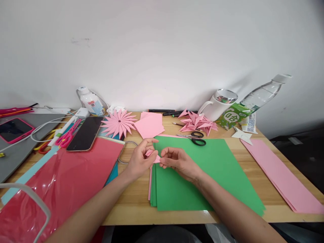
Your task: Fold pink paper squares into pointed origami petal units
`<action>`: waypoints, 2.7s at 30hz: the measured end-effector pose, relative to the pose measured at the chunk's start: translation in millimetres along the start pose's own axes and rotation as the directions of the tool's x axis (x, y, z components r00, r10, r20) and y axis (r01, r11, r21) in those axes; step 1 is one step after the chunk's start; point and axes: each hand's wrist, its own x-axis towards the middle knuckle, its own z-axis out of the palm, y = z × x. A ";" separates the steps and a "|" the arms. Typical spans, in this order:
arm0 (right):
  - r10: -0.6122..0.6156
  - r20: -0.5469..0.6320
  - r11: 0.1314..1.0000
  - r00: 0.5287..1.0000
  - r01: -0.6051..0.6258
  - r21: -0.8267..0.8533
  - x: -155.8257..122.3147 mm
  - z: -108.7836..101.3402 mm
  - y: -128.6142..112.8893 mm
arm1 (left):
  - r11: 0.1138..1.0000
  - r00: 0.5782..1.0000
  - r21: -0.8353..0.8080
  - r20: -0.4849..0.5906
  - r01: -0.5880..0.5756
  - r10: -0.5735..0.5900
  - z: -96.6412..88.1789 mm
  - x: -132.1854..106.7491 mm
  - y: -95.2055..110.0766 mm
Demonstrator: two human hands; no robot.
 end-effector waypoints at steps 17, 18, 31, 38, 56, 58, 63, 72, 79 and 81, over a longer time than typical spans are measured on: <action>-0.040 -0.092 0.997 0.995 0.033 -0.073 4.8 -3.0 -0.1 | 0.975 0.985 -0.169 0.123 0.143 -0.123 -2.2 4.1 -8.6; -0.058 -0.100 0.995 0.993 0.049 -0.090 4.8 -2.8 0.2 | 0.973 0.985 -0.180 0.116 0.147 -0.128 -2.7 4.3 -9.3; -0.215 -0.223 0.953 0.951 0.155 -0.259 5.7 1.2 4.7 | 0.983 0.977 -0.154 0.204 0.097 -0.064 -2.7 1.0 -6.4; -0.140 -0.172 0.985 0.975 0.118 -0.129 5.2 3.2 2.7 | 0.987 0.978 -0.131 0.197 0.092 -0.065 -1.9 0.8 -2.6; -0.190 -0.149 0.954 0.970 0.147 -0.263 3.0 3.0 -3.0 | 0.760 0.850 -0.404 0.376 0.509 -0.370 -4.9 3.5 -6.2; -0.193 -0.148 0.953 0.970 0.150 -0.262 3.0 3.3 -2.5 | 0.750 0.838 -0.397 0.380 0.530 -0.391 -5.9 3.4 -6.9; -0.206 -0.152 0.951 0.967 0.161 -0.264 3.3 2.9 -2.0 | 0.736 0.815 -0.373 0.393 0.565 -0.426 -6.4 2.0 -5.7; -0.177 -0.194 0.960 0.965 0.126 -0.249 4.6 3.6 -0.8 | 0.828 0.879 -0.316 0.285 0.463 -0.382 1.6 -0.1 -4.4; -0.215 -0.260 0.959 0.941 0.154 -0.236 4.6 2.8 -0.4 | 0.864 0.910 -0.314 0.268 0.394 -0.317 2.0 -1.0 -5.1; -0.225 -0.267 0.959 0.937 0.165 -0.230 4.2 2.7 -0.5 | 0.870 0.912 -0.311 0.273 0.384 -0.305 1.8 -0.8 -4.6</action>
